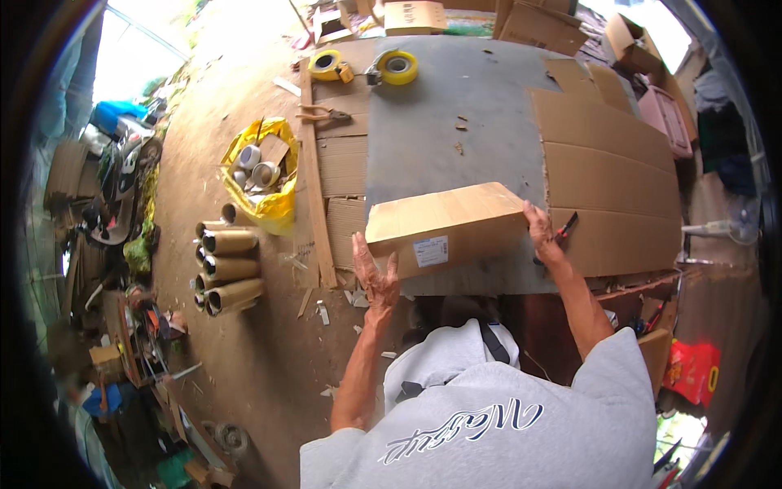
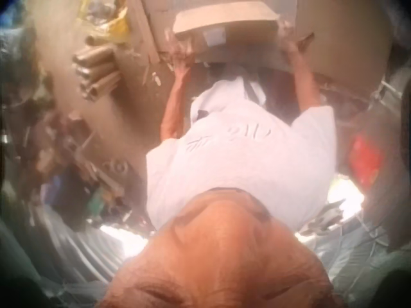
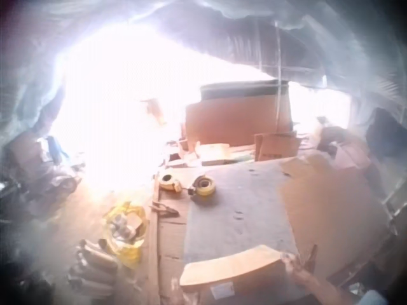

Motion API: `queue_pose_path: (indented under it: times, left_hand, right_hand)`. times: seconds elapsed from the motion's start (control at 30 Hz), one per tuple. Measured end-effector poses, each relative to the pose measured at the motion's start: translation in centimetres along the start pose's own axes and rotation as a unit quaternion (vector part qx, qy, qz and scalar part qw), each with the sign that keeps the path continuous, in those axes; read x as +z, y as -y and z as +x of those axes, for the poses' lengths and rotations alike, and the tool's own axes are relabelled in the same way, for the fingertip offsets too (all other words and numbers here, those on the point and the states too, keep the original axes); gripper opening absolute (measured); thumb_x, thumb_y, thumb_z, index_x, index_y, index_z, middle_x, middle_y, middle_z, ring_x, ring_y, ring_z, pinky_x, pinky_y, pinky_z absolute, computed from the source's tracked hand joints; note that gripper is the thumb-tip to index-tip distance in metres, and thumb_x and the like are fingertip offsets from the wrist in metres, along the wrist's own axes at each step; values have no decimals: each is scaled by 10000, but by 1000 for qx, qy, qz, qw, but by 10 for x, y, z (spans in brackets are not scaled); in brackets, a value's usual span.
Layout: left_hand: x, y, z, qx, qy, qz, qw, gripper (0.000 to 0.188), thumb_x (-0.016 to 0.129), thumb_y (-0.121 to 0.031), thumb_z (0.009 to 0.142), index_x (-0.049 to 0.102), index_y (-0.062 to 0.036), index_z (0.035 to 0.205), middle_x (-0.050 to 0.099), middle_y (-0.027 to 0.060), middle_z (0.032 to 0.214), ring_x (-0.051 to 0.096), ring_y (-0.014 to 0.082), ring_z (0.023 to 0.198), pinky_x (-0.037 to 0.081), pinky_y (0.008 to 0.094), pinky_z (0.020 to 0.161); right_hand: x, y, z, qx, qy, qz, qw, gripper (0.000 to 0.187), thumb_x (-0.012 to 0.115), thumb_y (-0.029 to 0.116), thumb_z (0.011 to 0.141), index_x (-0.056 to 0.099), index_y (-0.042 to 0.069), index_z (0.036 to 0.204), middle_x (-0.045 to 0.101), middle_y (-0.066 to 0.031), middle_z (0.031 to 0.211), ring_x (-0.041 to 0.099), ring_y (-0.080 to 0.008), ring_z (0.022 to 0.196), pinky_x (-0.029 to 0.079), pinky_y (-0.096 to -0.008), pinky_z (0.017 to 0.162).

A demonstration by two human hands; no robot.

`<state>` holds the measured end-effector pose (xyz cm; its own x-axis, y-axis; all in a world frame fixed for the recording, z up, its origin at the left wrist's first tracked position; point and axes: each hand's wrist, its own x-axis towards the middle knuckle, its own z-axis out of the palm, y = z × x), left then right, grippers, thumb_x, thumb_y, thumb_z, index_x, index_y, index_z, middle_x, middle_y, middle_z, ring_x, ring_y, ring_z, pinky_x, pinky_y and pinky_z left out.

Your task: The person assembles cardboard boxes by folding flaps, securing them with a tape dispenser, and applying shipping labels. They also cut larger cardboard sheets with a utility knife to create box components.

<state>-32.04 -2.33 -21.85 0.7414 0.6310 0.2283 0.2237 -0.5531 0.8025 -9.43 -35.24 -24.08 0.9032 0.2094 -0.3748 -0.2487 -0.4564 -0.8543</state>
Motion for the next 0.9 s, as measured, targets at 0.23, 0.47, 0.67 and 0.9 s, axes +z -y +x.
queue_pose_path:
  times: [0.23, 0.47, 0.67, 0.9]
  left_hand:
    - [14, 14, -3, -225, 25, -151, 962, 648, 696, -252, 935, 437, 56, 1444, 563, 249, 1366, 538, 350, 1280, 413, 404, 1089]
    - [9, 32, -26, -232, -46, -287, 928, 705, 725, -257, 881, 437, 70, 1435, 519, 221, 1418, 506, 307, 1309, 379, 385, 1125]
    - [-70, 48, -90, -286, -117, -185, 933, 524, 744, -360, 856, 632, 23, 1195, 556, 176, 1290, 534, 298, 1203, 413, 378, 1049]
    - [-219, 118, -242, -398, -352, -289, 796, 493, 786, -453, 805, 560, -22, 888, 603, 115, 846, 530, 204, 795, 475, 388, 740]
  right_hand:
    - [31, 3, -6, 13, -110, 109, 988, 490, 535, 420, 974, 667, -36, 1095, 674, -126, 1056, 599, -216, 961, 477, -365, 849]
    - [34, 14, -20, 18, -11, 126, 992, 604, 470, 506, 988, 643, -12, 1246, 638, -132, 1213, 556, -239, 1093, 431, -359, 971]
    - [79, 7, -82, 21, -70, 105, 992, 566, 515, 448, 971, 622, -30, 1254, 634, -128, 1225, 569, -248, 1102, 441, -376, 962]
    - [235, 61, -189, -64, 217, -16, 974, 533, 628, 444, 915, 654, -20, 1177, 671, -81, 1076, 630, -206, 948, 506, -349, 825]
